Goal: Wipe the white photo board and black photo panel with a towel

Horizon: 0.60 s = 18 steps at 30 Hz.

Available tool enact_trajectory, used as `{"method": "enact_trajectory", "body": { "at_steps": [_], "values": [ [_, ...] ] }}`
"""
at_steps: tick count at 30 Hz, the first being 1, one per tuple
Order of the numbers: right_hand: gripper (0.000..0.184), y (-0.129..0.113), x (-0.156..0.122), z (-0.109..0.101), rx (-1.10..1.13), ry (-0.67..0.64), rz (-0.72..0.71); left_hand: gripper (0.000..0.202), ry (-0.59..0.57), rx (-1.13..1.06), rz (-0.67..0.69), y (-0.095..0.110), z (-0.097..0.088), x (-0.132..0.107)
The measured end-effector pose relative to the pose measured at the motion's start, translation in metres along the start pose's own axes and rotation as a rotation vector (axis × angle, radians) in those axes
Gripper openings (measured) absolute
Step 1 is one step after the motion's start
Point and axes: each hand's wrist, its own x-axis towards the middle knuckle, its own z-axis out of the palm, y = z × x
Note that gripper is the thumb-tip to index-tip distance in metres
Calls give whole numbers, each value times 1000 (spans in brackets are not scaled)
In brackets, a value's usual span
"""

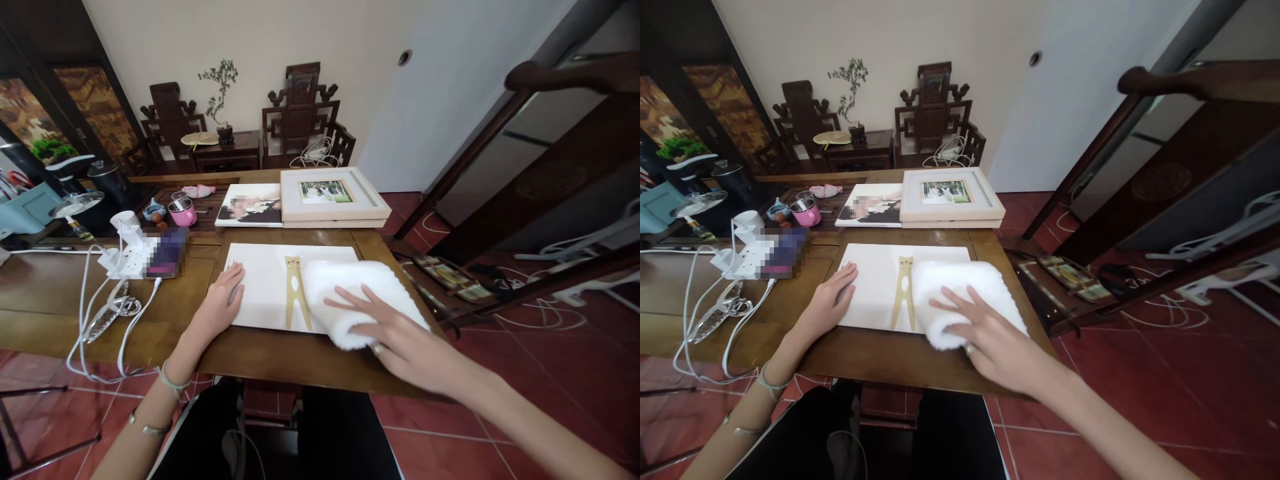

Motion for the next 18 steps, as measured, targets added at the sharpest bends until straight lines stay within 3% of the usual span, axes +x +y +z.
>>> {"method": "enact_trajectory", "body": {
  "at_steps": [6, 9, 13, 18],
  "values": [
    [50, 74, 66, -10, -16, 29, 60, 40, -16, 18, -11, 3, -3, 0],
    [49, 93, 87, -14, -33, 34, 69, 39, -21, 16, -9, 4, -3, 0],
    [50, 81, 79, -11, -51, 40, 107, 39, -17, 12, -22, 4, -2, 0],
    [51, 22, 23, 1, -6, 43, 66, 39, -1, 16, -15, 2, 0, 0]
  ]
}}
